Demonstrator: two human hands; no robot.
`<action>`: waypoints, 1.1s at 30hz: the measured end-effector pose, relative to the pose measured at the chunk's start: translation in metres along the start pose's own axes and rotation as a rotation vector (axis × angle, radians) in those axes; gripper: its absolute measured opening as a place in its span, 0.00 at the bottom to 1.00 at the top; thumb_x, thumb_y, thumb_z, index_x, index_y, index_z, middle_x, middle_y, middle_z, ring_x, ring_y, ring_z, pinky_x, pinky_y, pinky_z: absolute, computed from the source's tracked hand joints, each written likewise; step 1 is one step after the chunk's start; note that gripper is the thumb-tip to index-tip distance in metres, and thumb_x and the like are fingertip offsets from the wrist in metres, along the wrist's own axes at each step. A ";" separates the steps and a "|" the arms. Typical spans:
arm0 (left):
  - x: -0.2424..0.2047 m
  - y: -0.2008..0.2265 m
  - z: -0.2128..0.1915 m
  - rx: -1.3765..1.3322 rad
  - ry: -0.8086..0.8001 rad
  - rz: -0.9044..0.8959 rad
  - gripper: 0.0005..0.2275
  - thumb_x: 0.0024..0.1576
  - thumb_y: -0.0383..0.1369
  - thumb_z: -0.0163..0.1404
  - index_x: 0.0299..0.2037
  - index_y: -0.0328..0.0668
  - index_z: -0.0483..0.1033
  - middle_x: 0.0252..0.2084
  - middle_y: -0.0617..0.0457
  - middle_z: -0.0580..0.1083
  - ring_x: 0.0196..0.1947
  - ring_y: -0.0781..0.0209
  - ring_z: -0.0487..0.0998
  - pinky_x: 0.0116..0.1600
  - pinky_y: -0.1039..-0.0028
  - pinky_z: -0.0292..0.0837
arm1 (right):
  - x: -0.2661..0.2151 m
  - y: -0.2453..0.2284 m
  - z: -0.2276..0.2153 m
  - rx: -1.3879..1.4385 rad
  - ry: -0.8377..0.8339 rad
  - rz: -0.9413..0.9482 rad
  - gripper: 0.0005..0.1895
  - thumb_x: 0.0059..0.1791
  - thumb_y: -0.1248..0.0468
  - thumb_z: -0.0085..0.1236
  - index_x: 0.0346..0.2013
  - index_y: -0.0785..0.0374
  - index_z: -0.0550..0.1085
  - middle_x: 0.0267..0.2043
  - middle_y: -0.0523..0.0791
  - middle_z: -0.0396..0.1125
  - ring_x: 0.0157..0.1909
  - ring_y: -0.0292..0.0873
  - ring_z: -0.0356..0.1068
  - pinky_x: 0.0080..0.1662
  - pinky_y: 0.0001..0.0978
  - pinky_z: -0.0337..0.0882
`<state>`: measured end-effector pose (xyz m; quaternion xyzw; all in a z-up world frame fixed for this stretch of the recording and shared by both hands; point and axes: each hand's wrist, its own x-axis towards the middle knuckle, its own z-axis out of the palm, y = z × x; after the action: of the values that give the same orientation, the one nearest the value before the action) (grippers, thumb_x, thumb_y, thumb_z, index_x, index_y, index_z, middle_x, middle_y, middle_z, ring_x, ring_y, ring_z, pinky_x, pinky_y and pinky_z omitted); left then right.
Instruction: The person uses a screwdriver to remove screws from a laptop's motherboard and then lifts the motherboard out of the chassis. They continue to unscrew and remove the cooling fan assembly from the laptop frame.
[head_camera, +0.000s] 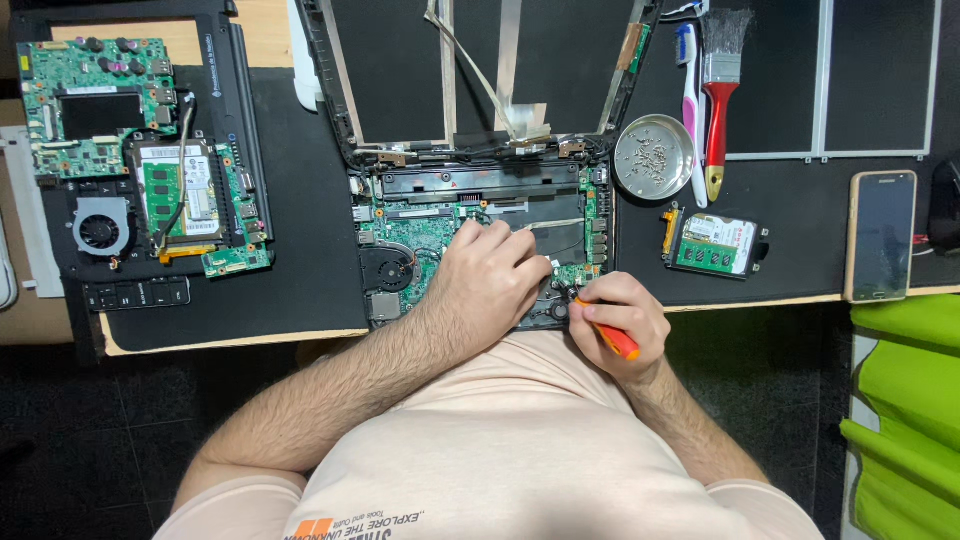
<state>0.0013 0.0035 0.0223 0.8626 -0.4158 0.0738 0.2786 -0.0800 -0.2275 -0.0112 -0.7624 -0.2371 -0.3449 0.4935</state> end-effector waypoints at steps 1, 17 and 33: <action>0.000 0.000 0.000 0.000 0.000 0.000 0.04 0.70 0.31 0.60 0.42 0.46 0.85 0.40 0.52 0.72 0.43 0.52 0.78 0.52 0.57 0.70 | 0.000 0.000 0.000 0.000 0.000 0.000 0.10 0.52 0.81 0.77 0.34 0.70 0.81 0.33 0.59 0.80 0.28 0.59 0.80 0.30 0.53 0.79; -0.003 0.002 -0.007 -0.001 0.001 0.022 0.06 0.71 0.29 0.59 0.41 0.45 0.87 0.43 0.53 0.72 0.48 0.52 0.77 0.54 0.58 0.71 | -0.019 0.010 -0.002 0.132 0.181 0.169 0.15 0.59 0.77 0.73 0.43 0.66 0.70 0.37 0.58 0.75 0.33 0.56 0.79 0.39 0.49 0.79; 0.005 0.011 0.005 -0.057 -0.038 0.028 0.06 0.66 0.34 0.64 0.43 0.42 0.84 0.47 0.51 0.73 0.50 0.49 0.77 0.52 0.55 0.71 | -0.035 0.012 -0.026 0.121 0.211 0.329 0.22 0.59 0.74 0.77 0.43 0.66 0.65 0.36 0.58 0.76 0.36 0.53 0.80 0.43 0.42 0.79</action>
<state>-0.0041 -0.0081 0.0244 0.8496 -0.4350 0.0495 0.2943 -0.1018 -0.2569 -0.0381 -0.7196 -0.0767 -0.3226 0.6101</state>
